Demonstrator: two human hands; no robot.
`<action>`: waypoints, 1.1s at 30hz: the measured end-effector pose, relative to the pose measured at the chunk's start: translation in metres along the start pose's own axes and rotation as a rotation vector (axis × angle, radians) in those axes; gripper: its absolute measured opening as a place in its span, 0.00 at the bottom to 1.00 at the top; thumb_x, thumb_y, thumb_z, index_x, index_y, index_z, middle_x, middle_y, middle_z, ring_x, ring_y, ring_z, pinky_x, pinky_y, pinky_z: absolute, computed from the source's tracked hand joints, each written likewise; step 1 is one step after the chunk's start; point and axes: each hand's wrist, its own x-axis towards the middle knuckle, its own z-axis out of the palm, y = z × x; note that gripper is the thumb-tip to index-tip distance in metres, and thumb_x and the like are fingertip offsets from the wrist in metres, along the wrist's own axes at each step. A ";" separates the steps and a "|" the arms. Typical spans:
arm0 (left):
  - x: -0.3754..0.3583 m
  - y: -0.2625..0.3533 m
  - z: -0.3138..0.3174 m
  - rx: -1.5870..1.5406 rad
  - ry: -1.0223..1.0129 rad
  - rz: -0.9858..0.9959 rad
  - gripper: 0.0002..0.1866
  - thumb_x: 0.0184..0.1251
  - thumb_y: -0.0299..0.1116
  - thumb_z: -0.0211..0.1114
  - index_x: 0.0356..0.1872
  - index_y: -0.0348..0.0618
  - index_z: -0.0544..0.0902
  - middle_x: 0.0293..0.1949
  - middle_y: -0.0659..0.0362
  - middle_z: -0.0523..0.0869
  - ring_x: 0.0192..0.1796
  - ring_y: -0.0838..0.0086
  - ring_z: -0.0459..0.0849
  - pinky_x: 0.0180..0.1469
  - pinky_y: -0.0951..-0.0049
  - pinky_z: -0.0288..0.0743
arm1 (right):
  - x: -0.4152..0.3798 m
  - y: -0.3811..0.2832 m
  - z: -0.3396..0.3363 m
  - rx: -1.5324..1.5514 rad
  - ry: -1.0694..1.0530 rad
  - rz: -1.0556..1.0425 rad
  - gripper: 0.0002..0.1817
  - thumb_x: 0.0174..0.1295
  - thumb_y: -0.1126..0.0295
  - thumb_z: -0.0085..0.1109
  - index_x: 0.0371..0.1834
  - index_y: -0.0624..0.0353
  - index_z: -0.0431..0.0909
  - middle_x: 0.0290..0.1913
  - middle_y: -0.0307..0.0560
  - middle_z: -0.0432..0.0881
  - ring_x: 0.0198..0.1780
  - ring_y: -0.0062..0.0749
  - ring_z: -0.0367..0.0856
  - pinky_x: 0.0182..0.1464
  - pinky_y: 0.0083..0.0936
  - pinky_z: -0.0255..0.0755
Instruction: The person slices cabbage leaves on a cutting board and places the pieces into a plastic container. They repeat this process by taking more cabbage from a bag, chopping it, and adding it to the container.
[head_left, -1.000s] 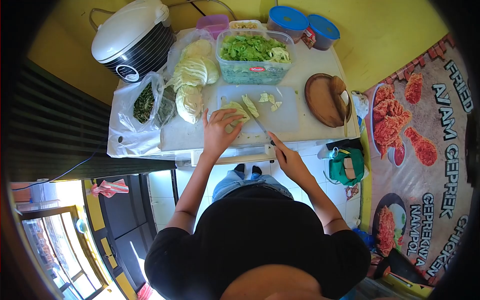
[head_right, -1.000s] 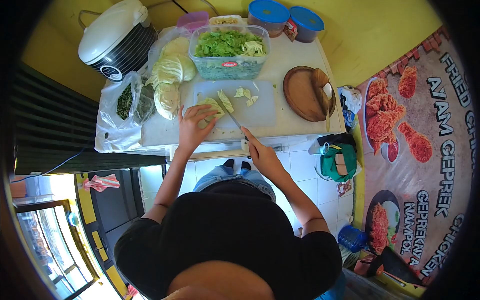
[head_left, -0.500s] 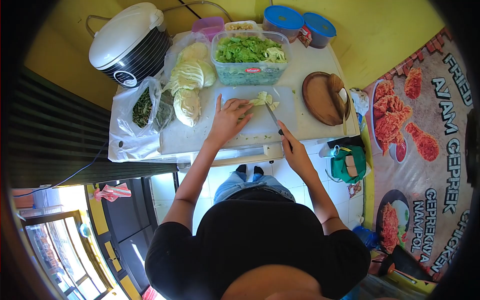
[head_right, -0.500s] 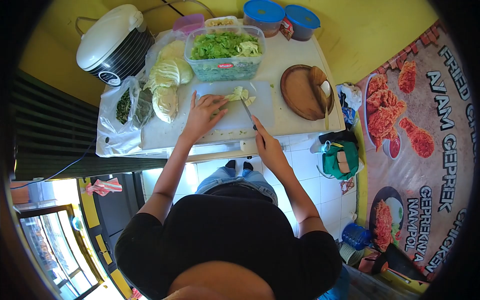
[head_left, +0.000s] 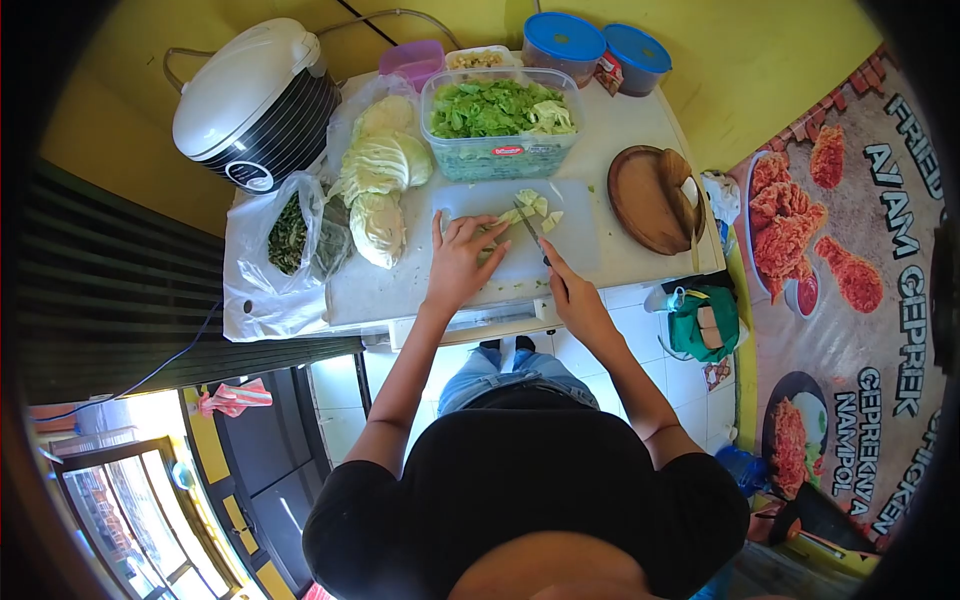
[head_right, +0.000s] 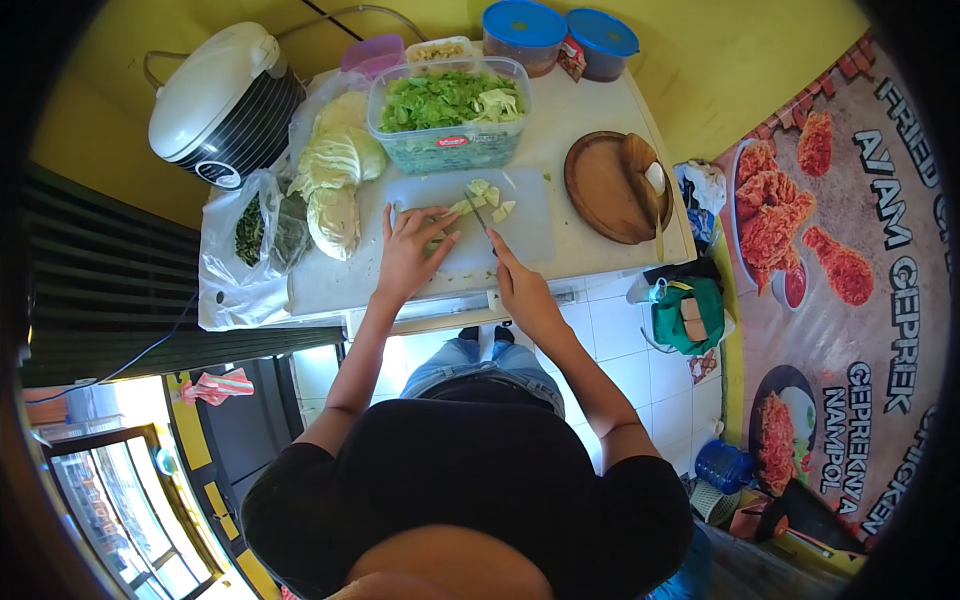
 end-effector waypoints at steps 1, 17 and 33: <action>0.000 0.001 0.000 -0.004 0.024 0.002 0.16 0.65 0.41 0.65 0.53 0.55 0.85 0.53 0.67 0.81 0.59 0.70 0.75 0.74 0.45 0.43 | 0.000 0.005 0.003 -0.037 0.020 -0.032 0.27 0.74 0.70 0.45 0.75 0.38 0.59 0.32 0.66 0.79 0.30 0.48 0.79 0.41 0.33 0.74; -0.002 -0.001 0.007 0.038 0.093 -0.064 0.13 0.64 0.41 0.66 0.48 0.54 0.88 0.51 0.69 0.85 0.60 0.71 0.76 0.74 0.41 0.44 | -0.004 0.002 0.000 -0.168 0.026 -0.091 0.29 0.72 0.70 0.43 0.77 0.41 0.54 0.29 0.68 0.80 0.31 0.64 0.80 0.37 0.50 0.73; -0.003 -0.004 0.005 -0.089 0.186 -0.133 0.11 0.65 0.37 0.66 0.47 0.54 0.88 0.47 0.68 0.86 0.60 0.68 0.78 0.74 0.43 0.40 | 0.005 -0.017 -0.018 0.059 -0.048 0.059 0.25 0.75 0.69 0.44 0.74 0.43 0.63 0.37 0.53 0.81 0.31 0.25 0.68 0.42 0.21 0.70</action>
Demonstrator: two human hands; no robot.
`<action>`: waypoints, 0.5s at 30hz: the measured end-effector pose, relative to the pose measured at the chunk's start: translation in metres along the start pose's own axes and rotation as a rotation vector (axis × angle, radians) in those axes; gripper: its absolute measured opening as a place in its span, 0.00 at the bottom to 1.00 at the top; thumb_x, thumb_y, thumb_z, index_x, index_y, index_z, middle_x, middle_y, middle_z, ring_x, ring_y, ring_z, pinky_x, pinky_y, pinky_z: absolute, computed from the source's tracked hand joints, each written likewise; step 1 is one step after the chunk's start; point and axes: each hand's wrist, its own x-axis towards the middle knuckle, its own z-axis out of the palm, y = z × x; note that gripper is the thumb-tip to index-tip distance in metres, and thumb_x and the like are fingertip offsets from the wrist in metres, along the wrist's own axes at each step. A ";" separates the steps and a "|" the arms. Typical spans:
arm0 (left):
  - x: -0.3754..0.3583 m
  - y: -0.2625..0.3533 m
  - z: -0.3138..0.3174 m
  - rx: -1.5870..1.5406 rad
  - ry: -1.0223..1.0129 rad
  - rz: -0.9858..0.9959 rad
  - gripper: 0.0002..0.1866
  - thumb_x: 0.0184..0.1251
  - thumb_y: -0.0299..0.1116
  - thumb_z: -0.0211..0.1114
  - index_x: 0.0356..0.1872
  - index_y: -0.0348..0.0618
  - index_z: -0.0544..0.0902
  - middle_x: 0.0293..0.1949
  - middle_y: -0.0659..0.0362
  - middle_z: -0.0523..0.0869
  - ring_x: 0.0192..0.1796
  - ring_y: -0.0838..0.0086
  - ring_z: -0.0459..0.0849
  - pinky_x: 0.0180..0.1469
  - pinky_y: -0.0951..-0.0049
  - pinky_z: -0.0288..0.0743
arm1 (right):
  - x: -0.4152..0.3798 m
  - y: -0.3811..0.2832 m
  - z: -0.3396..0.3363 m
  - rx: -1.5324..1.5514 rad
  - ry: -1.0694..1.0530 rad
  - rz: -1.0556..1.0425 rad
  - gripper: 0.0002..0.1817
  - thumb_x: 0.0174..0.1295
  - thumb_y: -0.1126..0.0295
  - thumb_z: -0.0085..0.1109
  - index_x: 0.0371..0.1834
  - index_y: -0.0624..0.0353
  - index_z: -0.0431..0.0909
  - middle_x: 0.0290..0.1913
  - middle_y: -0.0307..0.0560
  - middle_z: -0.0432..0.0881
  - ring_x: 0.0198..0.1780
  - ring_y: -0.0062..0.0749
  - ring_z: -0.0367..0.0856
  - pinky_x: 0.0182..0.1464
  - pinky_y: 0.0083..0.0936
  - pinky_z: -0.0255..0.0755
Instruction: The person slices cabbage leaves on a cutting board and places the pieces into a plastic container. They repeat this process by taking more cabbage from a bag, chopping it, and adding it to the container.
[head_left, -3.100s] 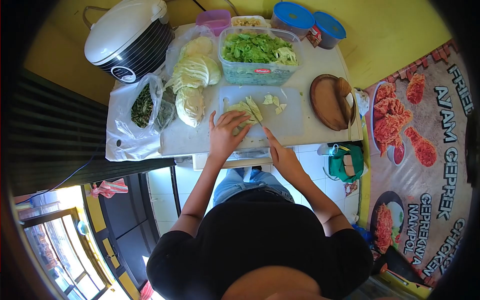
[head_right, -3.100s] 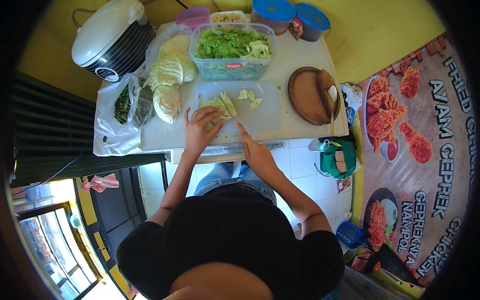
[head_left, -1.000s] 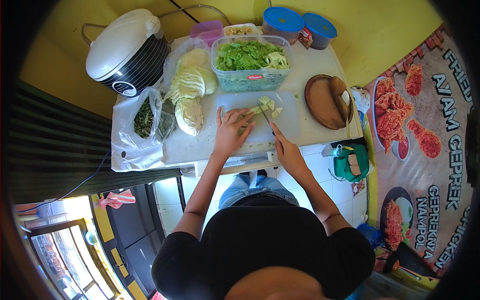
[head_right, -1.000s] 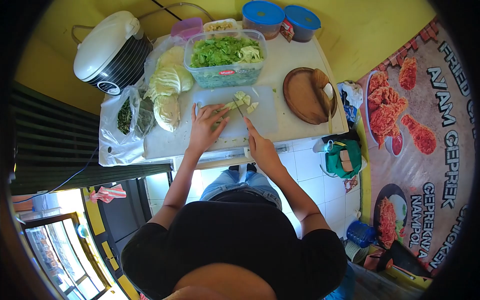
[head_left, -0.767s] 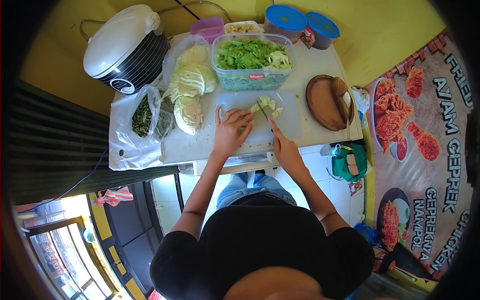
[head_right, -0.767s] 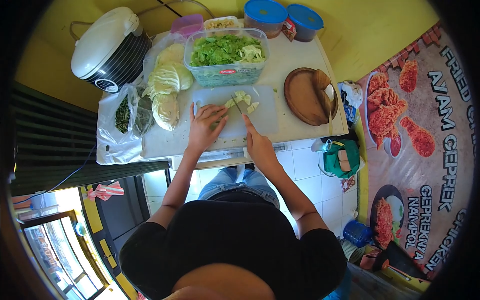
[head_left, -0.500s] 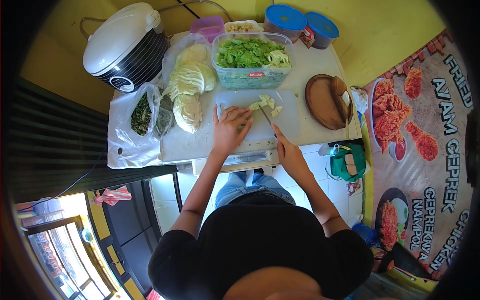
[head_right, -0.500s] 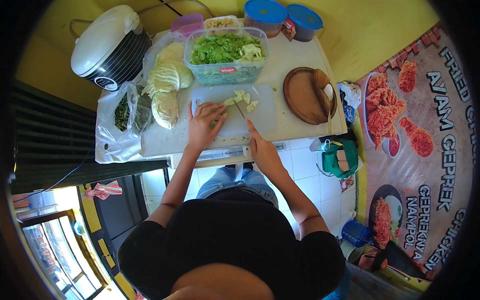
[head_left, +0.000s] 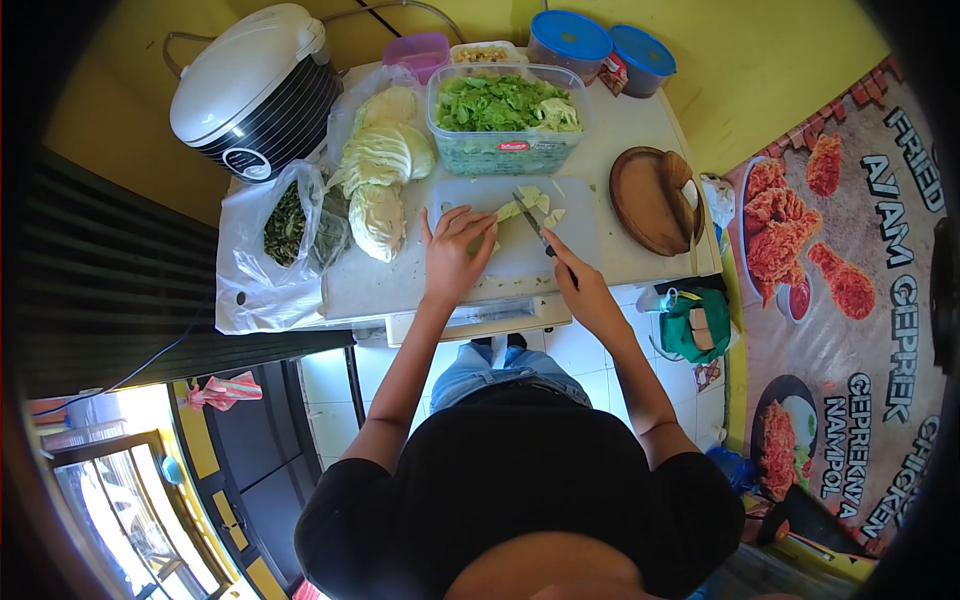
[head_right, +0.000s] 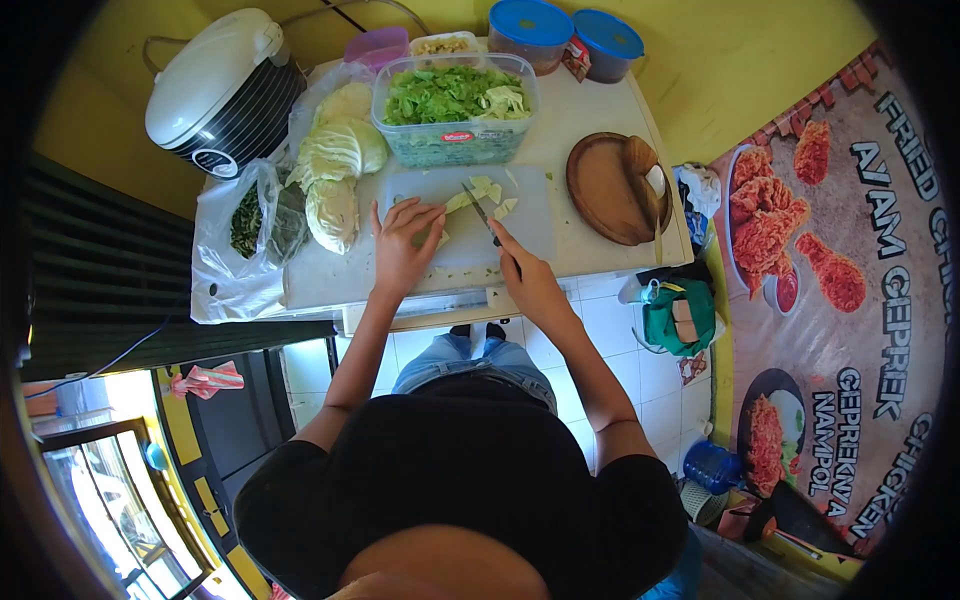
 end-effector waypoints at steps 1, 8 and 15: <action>0.001 0.000 0.000 0.015 -0.004 0.004 0.10 0.64 0.37 0.67 0.45 0.53 0.89 0.46 0.68 0.87 0.60 0.69 0.78 0.74 0.43 0.40 | 0.006 0.011 0.005 -0.036 0.027 -0.065 0.25 0.74 0.69 0.44 0.74 0.40 0.62 0.32 0.57 0.79 0.28 0.33 0.71 0.40 0.26 0.71; 0.000 0.001 0.001 0.059 0.001 0.020 0.09 0.64 0.37 0.67 0.43 0.54 0.89 0.44 0.70 0.87 0.59 0.70 0.78 0.74 0.42 0.39 | 0.008 0.014 0.007 -0.082 0.050 -0.083 0.27 0.73 0.68 0.44 0.75 0.38 0.60 0.29 0.65 0.79 0.28 0.53 0.80 0.38 0.36 0.74; 0.000 0.003 0.002 0.041 0.013 0.003 0.09 0.62 0.37 0.68 0.41 0.53 0.90 0.43 0.70 0.88 0.59 0.69 0.78 0.74 0.40 0.39 | 0.014 0.016 0.011 -0.138 0.072 -0.081 0.26 0.74 0.69 0.44 0.75 0.39 0.60 0.34 0.65 0.80 0.28 0.37 0.76 0.41 0.30 0.73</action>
